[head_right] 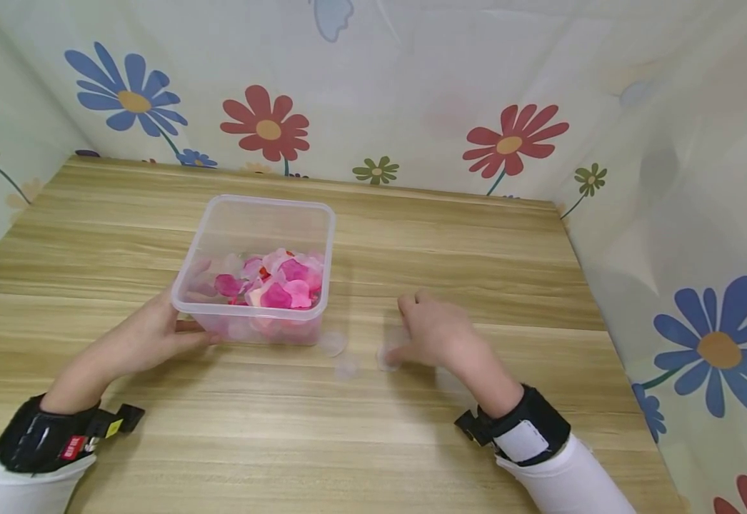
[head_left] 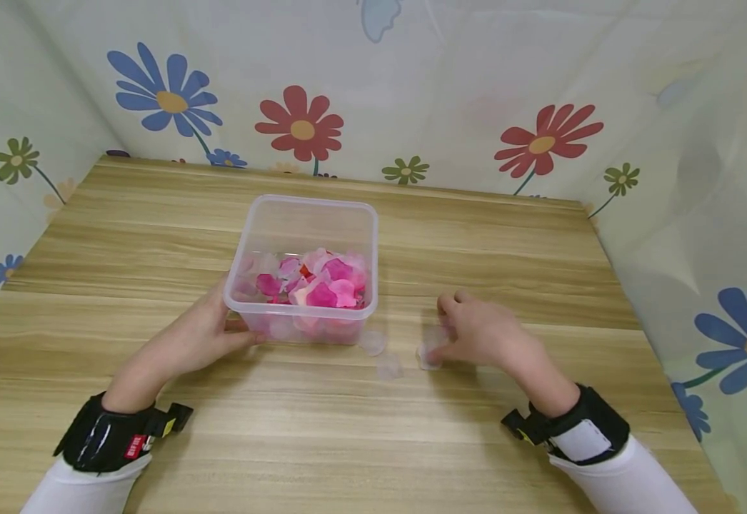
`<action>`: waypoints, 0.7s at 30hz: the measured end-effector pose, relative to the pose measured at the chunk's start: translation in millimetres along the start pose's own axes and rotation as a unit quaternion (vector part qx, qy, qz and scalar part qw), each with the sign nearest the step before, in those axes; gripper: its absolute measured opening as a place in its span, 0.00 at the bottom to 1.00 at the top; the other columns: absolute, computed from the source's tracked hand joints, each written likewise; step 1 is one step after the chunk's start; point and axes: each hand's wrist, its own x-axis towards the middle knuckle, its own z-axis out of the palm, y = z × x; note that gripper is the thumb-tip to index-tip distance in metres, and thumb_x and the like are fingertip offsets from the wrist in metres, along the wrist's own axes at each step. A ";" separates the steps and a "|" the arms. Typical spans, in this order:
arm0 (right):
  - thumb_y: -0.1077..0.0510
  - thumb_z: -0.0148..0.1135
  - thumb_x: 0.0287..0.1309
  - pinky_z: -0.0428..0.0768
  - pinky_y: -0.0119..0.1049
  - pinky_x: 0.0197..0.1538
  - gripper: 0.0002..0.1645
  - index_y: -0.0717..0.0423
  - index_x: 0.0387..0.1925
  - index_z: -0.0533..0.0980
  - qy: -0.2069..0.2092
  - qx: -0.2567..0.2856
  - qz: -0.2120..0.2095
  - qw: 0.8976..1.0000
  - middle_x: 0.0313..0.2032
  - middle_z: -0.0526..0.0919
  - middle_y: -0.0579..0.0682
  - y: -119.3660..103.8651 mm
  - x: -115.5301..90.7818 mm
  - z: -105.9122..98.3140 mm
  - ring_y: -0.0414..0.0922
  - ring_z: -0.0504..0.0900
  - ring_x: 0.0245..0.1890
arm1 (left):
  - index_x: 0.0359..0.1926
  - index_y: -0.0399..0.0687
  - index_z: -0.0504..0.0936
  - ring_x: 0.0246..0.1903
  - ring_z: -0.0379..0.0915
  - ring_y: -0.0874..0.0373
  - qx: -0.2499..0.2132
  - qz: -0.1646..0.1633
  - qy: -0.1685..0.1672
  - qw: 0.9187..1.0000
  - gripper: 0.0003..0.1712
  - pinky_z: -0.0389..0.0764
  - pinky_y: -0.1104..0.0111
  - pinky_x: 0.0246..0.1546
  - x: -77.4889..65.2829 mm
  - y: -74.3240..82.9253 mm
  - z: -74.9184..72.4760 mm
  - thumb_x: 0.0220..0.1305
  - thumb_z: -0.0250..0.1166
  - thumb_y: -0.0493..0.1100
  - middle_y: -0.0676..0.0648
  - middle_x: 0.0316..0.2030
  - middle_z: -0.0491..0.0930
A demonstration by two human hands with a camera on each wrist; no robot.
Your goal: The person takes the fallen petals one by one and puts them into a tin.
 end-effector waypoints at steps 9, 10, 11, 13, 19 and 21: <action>0.38 0.81 0.47 0.70 0.40 0.27 0.32 0.51 0.39 0.72 0.013 -0.017 -0.017 1.000 0.33 0.71 0.48 -2.5 0.0 3.8 0.46 0.73 0.29 | 0.78 0.40 0.50 0.61 0.71 0.39 -0.003 0.012 0.001 1.000 0.56 0.79 0.48 0.56 -0.1 0.2 1.2 0.57 0.76 0.29 0.35 0.67 0.66; 0.39 0.81 0.47 0.70 0.40 0.27 0.31 0.51 0.38 0.72 0.015 -0.018 -0.019 1.000 0.33 0.71 0.48 -2.6 -0.1 3.8 0.46 0.73 0.29 | 0.78 0.39 0.50 0.61 0.71 0.39 -0.004 0.013 0.001 1.000 0.56 0.79 0.49 0.56 0.0 0.1 1.3 0.57 0.76 0.29 0.34 0.67 0.66; 0.40 0.82 0.47 0.69 0.40 0.27 0.30 0.51 0.38 0.72 0.017 -0.018 -0.021 0.999 0.33 0.71 0.48 -2.7 -0.1 3.8 0.46 0.73 0.29 | 0.77 0.39 0.51 0.61 0.71 0.39 -0.006 0.014 0.001 1.000 0.55 0.80 0.49 0.55 0.1 0.0 1.4 0.57 0.76 0.29 0.34 0.66 0.67; 0.42 0.82 0.48 0.69 0.39 0.27 0.29 0.51 0.37 0.72 0.018 -0.017 -0.023 0.999 0.32 0.71 0.47 -2.8 0.0 3.5 0.46 0.73 0.29 | 0.78 0.40 0.51 0.61 0.71 0.39 -0.008 0.011 0.000 1.000 0.55 0.80 0.50 0.55 0.2 0.1 1.2 0.57 0.76 0.29 0.35 0.66 0.67; 0.48 0.81 0.51 0.69 0.37 0.28 0.24 0.52 0.38 0.74 0.009 -0.010 -0.025 1.000 0.31 0.72 0.46 -2.6 1.2 3.4 0.45 0.72 0.28 | 0.78 0.40 0.50 0.61 0.72 0.40 -0.005 0.005 0.000 1.000 0.57 0.81 0.51 0.54 0.2 0.2 0.7 0.57 0.76 0.29 0.35 0.66 0.67; 0.49 0.81 0.52 0.69 0.37 0.28 0.23 0.52 0.38 0.74 0.009 -0.008 -0.027 1.000 0.31 0.72 0.45 -2.4 1.5 3.6 0.44 0.72 0.28 | 0.78 0.39 0.50 0.60 0.72 0.39 -0.008 0.007 0.000 1.000 0.56 0.81 0.50 0.54 0.5 -0.4 1.1 0.57 0.76 0.29 0.35 0.66 0.67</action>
